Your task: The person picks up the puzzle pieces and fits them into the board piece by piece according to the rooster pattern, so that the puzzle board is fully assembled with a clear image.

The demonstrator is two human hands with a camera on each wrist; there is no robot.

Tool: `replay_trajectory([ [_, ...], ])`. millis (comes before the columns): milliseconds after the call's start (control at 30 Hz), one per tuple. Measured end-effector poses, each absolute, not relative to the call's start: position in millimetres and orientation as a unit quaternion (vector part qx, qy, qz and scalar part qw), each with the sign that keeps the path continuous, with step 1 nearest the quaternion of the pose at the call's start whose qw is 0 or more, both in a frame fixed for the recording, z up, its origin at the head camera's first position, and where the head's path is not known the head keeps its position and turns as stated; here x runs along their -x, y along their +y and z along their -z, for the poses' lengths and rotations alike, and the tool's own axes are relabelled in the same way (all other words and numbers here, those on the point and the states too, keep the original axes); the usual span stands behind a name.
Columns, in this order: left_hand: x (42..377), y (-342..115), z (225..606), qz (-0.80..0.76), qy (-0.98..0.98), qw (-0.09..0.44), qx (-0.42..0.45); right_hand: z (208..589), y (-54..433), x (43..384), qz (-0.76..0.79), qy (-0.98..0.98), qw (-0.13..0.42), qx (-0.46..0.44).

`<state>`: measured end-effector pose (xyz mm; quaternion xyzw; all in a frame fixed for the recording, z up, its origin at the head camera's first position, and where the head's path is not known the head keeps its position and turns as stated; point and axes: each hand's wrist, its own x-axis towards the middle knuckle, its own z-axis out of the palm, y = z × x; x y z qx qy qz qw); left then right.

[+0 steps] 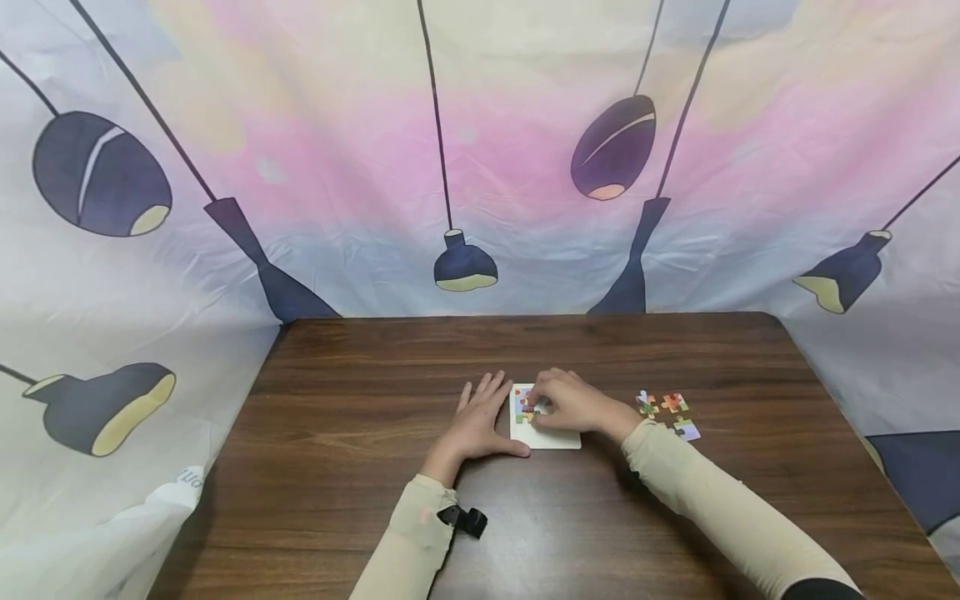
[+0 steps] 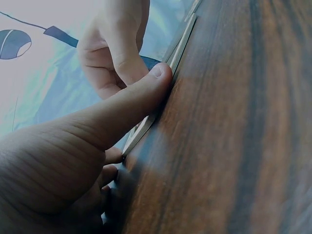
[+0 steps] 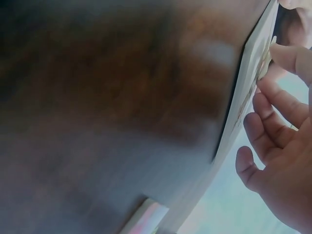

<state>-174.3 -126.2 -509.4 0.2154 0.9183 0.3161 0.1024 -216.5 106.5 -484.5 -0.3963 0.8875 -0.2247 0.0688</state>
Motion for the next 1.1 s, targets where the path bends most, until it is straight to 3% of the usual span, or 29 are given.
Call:
replay_trajectory([
  [267, 176.2, -126.1, 511.6, -0.311, 0.920, 0.105, -0.212, 478.2, 102.3, 210.0, 0.179, 0.895, 0.034, 0.407],
  [500, 177.2, -126.5, 512.8, -0.310, 0.920, 0.104, -0.215, 476.2, 100.6, 209.3, 0.182, 0.901, 0.038, 0.392],
  [733, 176.9, -126.9, 512.8, -0.306, 0.921, 0.108, -0.214, 472.9, 102.7, 209.8, 0.209, 0.904, 0.078, 0.364],
  [1100, 175.7, -126.8, 511.0, -0.317, 0.918, 0.104, -0.216, 468.9, 131.6, 212.7, 0.227, 0.901, 0.053, 0.366],
])
